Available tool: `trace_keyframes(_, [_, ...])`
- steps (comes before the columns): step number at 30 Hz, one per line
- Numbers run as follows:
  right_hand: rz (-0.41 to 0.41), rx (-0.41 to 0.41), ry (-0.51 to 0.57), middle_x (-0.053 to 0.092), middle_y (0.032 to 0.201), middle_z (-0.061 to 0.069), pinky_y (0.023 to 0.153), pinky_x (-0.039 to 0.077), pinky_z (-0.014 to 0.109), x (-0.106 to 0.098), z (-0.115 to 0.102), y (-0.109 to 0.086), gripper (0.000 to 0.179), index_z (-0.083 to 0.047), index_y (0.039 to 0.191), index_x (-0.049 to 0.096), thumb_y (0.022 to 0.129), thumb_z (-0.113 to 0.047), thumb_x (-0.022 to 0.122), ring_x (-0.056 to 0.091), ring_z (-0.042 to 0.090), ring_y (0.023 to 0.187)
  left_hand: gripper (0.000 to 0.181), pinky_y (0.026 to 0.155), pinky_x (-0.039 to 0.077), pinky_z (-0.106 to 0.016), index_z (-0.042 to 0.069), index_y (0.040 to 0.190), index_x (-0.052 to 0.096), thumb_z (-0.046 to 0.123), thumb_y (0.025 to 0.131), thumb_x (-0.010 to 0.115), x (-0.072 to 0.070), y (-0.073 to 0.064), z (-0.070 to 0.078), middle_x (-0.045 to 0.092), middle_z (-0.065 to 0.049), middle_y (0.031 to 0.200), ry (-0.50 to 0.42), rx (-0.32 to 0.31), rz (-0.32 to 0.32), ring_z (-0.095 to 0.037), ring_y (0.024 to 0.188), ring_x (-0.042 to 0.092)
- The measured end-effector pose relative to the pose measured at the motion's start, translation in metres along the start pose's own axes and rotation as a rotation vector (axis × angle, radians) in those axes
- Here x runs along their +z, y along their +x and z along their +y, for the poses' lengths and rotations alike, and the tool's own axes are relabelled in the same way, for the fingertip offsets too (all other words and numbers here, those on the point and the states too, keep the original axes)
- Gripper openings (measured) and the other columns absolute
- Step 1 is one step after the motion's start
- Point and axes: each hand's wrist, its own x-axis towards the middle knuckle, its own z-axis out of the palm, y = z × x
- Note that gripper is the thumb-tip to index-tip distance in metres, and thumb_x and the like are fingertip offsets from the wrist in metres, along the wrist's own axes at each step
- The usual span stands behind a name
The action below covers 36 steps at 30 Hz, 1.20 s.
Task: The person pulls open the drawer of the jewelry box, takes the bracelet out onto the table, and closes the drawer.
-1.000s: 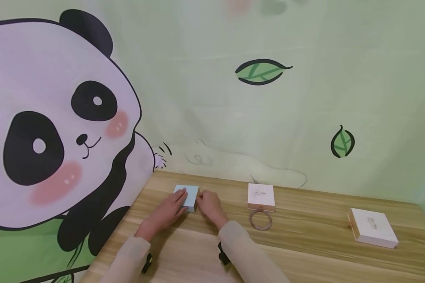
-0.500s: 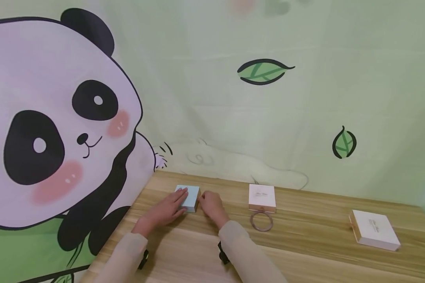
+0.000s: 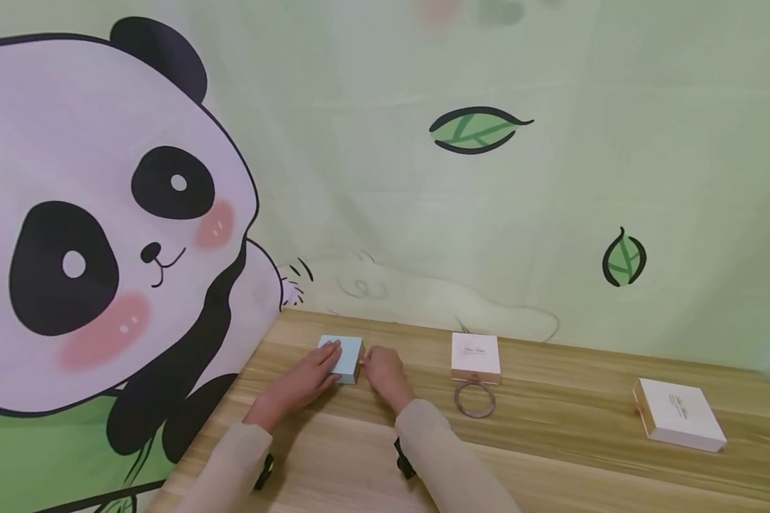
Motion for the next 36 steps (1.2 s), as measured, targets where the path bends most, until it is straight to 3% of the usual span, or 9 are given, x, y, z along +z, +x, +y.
trace_keyframes(6, [0.033, -0.014, -0.028, 0.064, 0.072, 0.005, 0.055, 0.048, 0.029, 0.001, 0.004, -0.001, 0.022, -0.003, 0.081, 0.069, 0.099, -0.014, 0.064, 0.054, 0.016, 0.062, 0.057, 0.116, 0.035, -0.053, -0.01, 0.147, 0.044, 0.02, 0.102, 0.062, 0.001, -0.001, -0.002, 0.042, -0.026, 0.154, -0.009, 0.014, 0.032, -0.043, 0.142, 0.041])
trace_keyframes(15, [0.018, -0.038, -0.048, 0.055, 0.066, 0.001, 0.052, 0.041, 0.026, -0.017, 0.012, -0.007, 0.026, -0.005, 0.074, 0.065, 0.098, -0.015, 0.066, 0.048, 0.015, 0.058, 0.058, 0.116, 0.034, -0.053, -0.011, 0.148, 0.044, 0.022, 0.102, 0.062, -0.004, 0.001, 0.001, 0.04, -0.026, 0.156, -0.037, -0.009, 0.022, -0.043, 0.144, 0.039])
trace_keyframes(25, [0.065, -0.09, -0.158, 0.054, 0.063, 0.0, 0.055, 0.043, 0.027, -0.029, 0.025, -0.012, 0.028, -0.007, 0.068, 0.062, 0.095, -0.013, 0.069, 0.046, 0.014, 0.059, 0.058, 0.115, 0.036, -0.053, -0.013, 0.145, 0.046, 0.021, 0.101, 0.064, -0.003, 0.0, 0.001, 0.043, -0.028, 0.153, -0.043, 0.005, 0.033, -0.044, 0.141, 0.042])
trace_keyframes(36, [0.01, -0.032, -0.087, 0.052, 0.063, 0.001, 0.05, 0.039, 0.026, -0.03, 0.029, -0.009, 0.032, -0.009, 0.068, 0.06, 0.099, -0.016, 0.064, 0.047, 0.015, 0.056, 0.058, 0.112, 0.039, -0.054, -0.014, 0.143, 0.048, 0.019, 0.099, 0.067, 0.0, 0.0, 0.0, 0.046, -0.03, 0.15, -0.031, 0.023, 0.069, -0.045, 0.139, 0.045])
